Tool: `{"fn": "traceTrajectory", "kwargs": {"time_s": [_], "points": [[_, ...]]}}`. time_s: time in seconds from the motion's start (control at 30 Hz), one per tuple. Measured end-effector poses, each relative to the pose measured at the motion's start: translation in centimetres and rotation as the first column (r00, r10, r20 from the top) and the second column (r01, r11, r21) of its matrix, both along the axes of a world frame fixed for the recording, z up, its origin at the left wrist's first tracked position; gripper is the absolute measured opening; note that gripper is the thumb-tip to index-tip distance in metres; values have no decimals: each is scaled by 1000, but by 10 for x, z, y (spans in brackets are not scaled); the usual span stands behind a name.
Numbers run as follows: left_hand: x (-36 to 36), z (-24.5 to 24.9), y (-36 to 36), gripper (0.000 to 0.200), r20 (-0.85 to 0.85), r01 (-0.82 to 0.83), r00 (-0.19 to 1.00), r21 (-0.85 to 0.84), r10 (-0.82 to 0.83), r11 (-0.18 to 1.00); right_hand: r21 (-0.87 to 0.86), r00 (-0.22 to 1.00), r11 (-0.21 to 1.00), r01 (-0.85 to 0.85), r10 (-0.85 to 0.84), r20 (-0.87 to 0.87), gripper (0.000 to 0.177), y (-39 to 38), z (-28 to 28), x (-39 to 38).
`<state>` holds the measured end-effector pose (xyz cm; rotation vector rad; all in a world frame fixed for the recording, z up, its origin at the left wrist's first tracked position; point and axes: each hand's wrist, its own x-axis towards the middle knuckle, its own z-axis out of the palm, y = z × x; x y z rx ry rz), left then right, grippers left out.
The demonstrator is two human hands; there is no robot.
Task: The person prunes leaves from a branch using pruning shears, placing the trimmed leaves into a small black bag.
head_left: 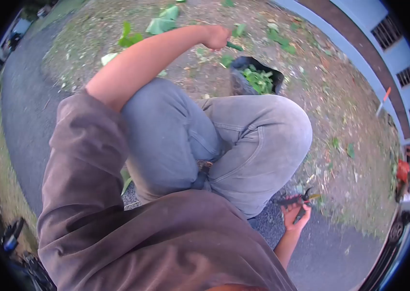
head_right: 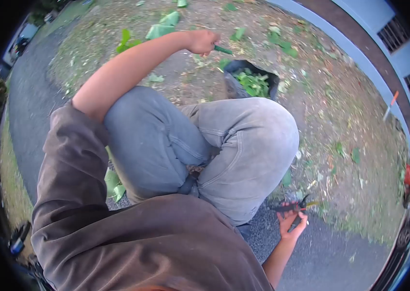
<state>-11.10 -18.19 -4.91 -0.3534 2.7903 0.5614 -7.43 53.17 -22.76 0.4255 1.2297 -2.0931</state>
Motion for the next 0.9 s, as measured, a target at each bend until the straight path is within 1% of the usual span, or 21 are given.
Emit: {"fn": "traceTrajectory", "kwargs": {"time_s": [0.03, 0.07, 0.1, 0.13, 0.17, 0.2, 0.23, 0.27, 0.3, 0.37, 0.4, 0.43, 0.47, 0.53, 0.57, 0.63, 0.67, 0.73, 0.83, 0.87, 0.9], "points": [[-11, -33, -18, 27, -13, 223, 973, -233, -232, 947, 252, 998, 965, 68, -65, -20, 54, 2, -6, 8], [-17, -62, -52, 28, 66, 381, 915, -474, -399, 794, 529, 998, 847, 45, -17, -58, 59, 18, -34, 4], [-1, -66, -66, 16, -51, 256, 956, -333, -288, 908, 446, 986, 885, -133, 165, -35, 60, 55, -100, -22], [19, -68, -77, 28, -14, 119, 991, -314, -130, 942, 372, 954, 891, -261, 296, -38, 60, 60, -145, -37], [5, -85, -98, 20, 44, -90, 995, -7, 90, 996, 507, 705, 861, 48, 330, -628, 67, 62, -173, -43], [40, -31, -49, 25, 68, -165, 983, -108, 173, 980, 465, 674, 885, -31, 362, -644, 67, 90, -206, -40], [47, 0, -31, 29, 285, -78, 948, -224, 141, 972, 857, 702, 492, 154, 556, -446, 95, 109, -226, -35], [47, -3, -39, 29, 276, -106, 947, -224, 167, 969, 948, 781, -93, 305, 594, -194, 125, 118, -234, -28], [41, -13, -43, 30, 281, -104, 947, -192, 156, 976, 943, 772, -97, 317, 604, -197, 125, 122, -235, -20], [39, -19, -38, 31, 291, -103, 946, -156, 145, 982, 754, 625, -252, 607, 737, -257, 111, 123, -249, 4], [46, -14, -34, 33, 267, -176, 943, -103, 197, 979, 752, 617, -247, 611, 744, -257, 111, 118, -249, 14], [47, -8, -29, 36, 245, -242, 937, -55, 248, 969, 504, 441, -249, 827, 843, -307, 112, 106, -248, 20], [46, -7, -29, 36, 245, -244, 937, -58, 251, 968, 505, 439, -245, 828, 843, -310, 112, 98, -244, 24], [39, -7, -24, 31, 265, -148, 951, -52, 156, 988, 478, 400, -196, 856, 838, -372, 111, 89, -248, 24], [33, -8, -22, 31, 270, -138, 952, -52, 147, 989, 465, 387, -181, 867, 832, -398, 111, 89, -250, 29], [33, -3, -15, 31, 262, -232, 940, 13, 220, 973, 448, 368, -154, 881, 817, -444, 110, 69, -244, 39], [31, -4, -10, 31, 273, -220, 939, 15, 207, 975, 438, 359, -144, 888, 811, -462, 109, 62, -236, 43], [22, -5, -2, 30, 257, -126, 953, -150, 162, 981, 405, 335, -123, 906, 795, -506, 108, 53, -217, 45], [12, -21, -7, 30, 229, -75, 968, -141, 106, 987, 344, 278, -81, 935, 772, -572, 107, 69, -229, 37], [11, -22, -13, 30, 234, -71, 967, -146, 104, 987, 465, 350, -39, 885, 712, -608, 110, 70, -237, 35], [12, -24, -18, 30, 243, -76, 964, -143, 109, 987, 472, 358, -42, 881, 710, -606, 110, 71, -240, 37]]}}
